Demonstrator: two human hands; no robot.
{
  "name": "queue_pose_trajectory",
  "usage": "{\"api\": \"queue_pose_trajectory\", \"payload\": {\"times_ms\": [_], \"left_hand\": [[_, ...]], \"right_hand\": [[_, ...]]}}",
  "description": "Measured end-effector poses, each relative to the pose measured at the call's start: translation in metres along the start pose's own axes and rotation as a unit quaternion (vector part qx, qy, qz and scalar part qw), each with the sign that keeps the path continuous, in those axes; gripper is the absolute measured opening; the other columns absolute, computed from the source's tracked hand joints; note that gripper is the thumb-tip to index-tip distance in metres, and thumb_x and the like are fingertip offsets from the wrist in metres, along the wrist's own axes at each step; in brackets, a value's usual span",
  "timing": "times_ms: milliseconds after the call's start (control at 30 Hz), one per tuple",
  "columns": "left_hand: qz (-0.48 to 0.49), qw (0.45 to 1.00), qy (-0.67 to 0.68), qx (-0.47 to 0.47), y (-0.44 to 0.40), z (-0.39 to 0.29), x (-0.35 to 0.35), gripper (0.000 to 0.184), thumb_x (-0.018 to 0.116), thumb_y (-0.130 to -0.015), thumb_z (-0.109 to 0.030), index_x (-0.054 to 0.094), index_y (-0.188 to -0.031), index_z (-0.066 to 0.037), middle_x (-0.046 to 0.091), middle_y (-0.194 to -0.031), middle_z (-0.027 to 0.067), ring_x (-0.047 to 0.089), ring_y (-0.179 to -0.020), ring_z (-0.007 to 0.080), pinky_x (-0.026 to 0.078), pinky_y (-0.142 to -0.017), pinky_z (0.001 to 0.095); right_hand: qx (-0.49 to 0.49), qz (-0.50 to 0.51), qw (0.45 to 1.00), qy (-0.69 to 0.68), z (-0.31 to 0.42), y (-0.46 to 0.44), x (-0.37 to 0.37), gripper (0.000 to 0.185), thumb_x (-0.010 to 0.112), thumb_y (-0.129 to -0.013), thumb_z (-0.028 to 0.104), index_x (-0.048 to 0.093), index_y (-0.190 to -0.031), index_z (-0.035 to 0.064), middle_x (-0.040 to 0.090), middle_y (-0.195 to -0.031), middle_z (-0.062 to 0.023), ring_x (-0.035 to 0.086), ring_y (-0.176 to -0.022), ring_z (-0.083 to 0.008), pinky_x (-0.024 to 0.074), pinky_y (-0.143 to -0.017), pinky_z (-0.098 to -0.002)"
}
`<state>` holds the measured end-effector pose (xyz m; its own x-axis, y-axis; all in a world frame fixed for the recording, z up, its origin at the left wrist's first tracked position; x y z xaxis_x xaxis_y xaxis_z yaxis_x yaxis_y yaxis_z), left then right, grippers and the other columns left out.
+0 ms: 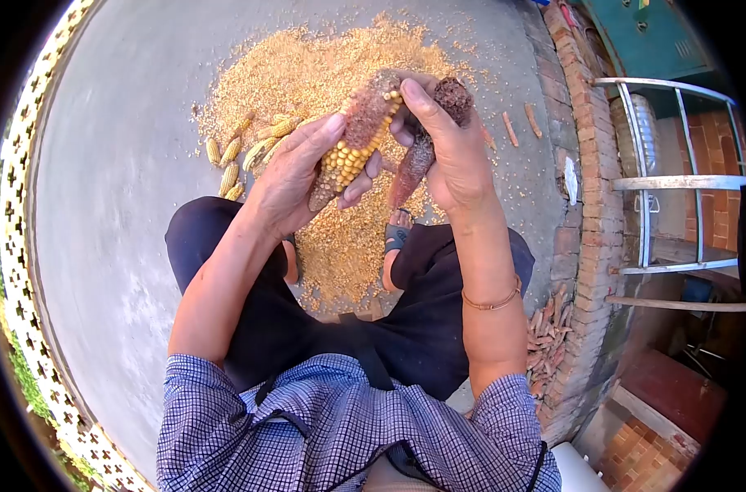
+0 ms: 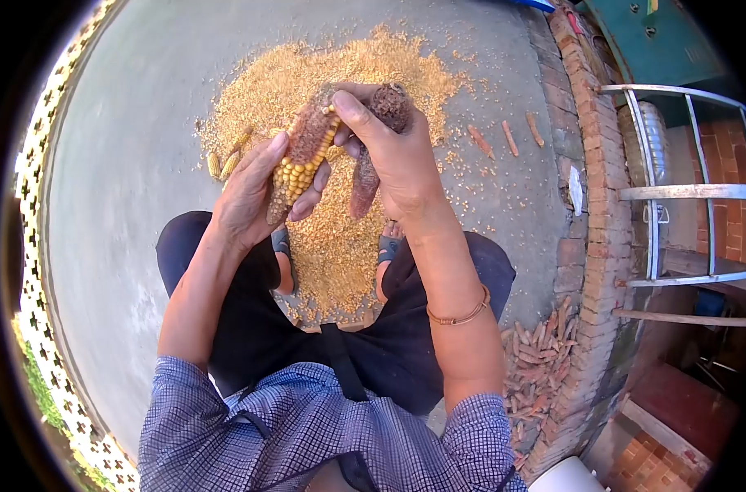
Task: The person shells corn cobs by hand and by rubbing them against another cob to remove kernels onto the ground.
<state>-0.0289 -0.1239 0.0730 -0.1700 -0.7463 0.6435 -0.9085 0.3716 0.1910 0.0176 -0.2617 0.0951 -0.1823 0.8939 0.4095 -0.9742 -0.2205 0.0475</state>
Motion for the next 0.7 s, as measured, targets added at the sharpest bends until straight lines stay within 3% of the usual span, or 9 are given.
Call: {"api": "queue_pose_trajectory", "payload": {"times_ms": [300, 400, 600, 700], "left_hand": [[0.062, 0.993, 0.083, -0.061, 0.006, 0.009, 0.005, 0.05, 0.029, -0.105, -0.042, 0.049, -0.123, 0.0, 0.057, -0.082, 0.0132, 0.05, -0.048, 0.0135, 0.038, -0.04, 0.0224], [0.01, 0.991, 0.103, -0.08, 0.005, 0.011, 0.007, 0.052, 0.027, -0.104, -0.044, 0.045, -0.122, 0.001, 0.05, -0.073, 0.011, 0.044, -0.037, 0.0112, 0.035, -0.031, 0.0196], [0.038, 0.99, 0.105, -0.088, 0.006, 0.013, 0.003, 0.05, 0.026, -0.104, -0.043, 0.046, -0.118, 0.001, 0.049, -0.07, 0.0108, 0.044, -0.036, 0.0126, 0.035, -0.03, 0.0197], [-0.007, 0.995, 0.033, -0.091, 0.004, 0.013, -0.002, 0.051, 0.026, -0.104, -0.045, 0.047, -0.117, 0.0, 0.052, -0.073, 0.0114, 0.046, -0.038, 0.0135, 0.036, -0.031, 0.0205]], "right_hand": [[0.025, 0.049, 0.998, -0.026, 0.004, 0.0, -0.001, 0.029, 0.066, -0.089, 0.014, 0.063, -0.111, -0.0037, 0.063, -0.077, -0.0066, 0.056, -0.066, -0.0109, 0.0428, -0.059, -0.0239], [0.03, 0.08, 0.995, -0.051, 0.004, 0.0, 0.0, 0.033, 0.067, -0.088, 0.013, 0.061, -0.115, -0.0048, 0.064, -0.08, -0.006, 0.057, -0.068, -0.0107, 0.0454, -0.061, -0.0237], [0.025, 0.098, 0.994, -0.034, 0.008, 0.006, 0.008, 0.04, 0.072, -0.085, 0.011, 0.06, -0.12, -0.0043, 0.064, -0.088, -0.0029, 0.057, -0.069, -0.0088, 0.0496, -0.065, -0.0223], [0.022, 0.113, 0.993, -0.006, 0.008, 0.005, 0.008, 0.038, 0.073, -0.084, 0.011, 0.062, -0.118, -0.0026, 0.064, -0.086, -0.0012, 0.056, -0.068, -0.0074, 0.0488, -0.063, -0.0216]]}}
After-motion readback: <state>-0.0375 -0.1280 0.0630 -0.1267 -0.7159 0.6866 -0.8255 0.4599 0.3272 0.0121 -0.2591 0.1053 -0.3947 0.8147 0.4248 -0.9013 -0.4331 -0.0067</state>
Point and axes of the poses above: each hand's wrist, its own y-axis away from the middle knuckle, its own x-axis out of the palm, z = x × y, the point moved 6 cm from there along -y, towards the middle knuckle
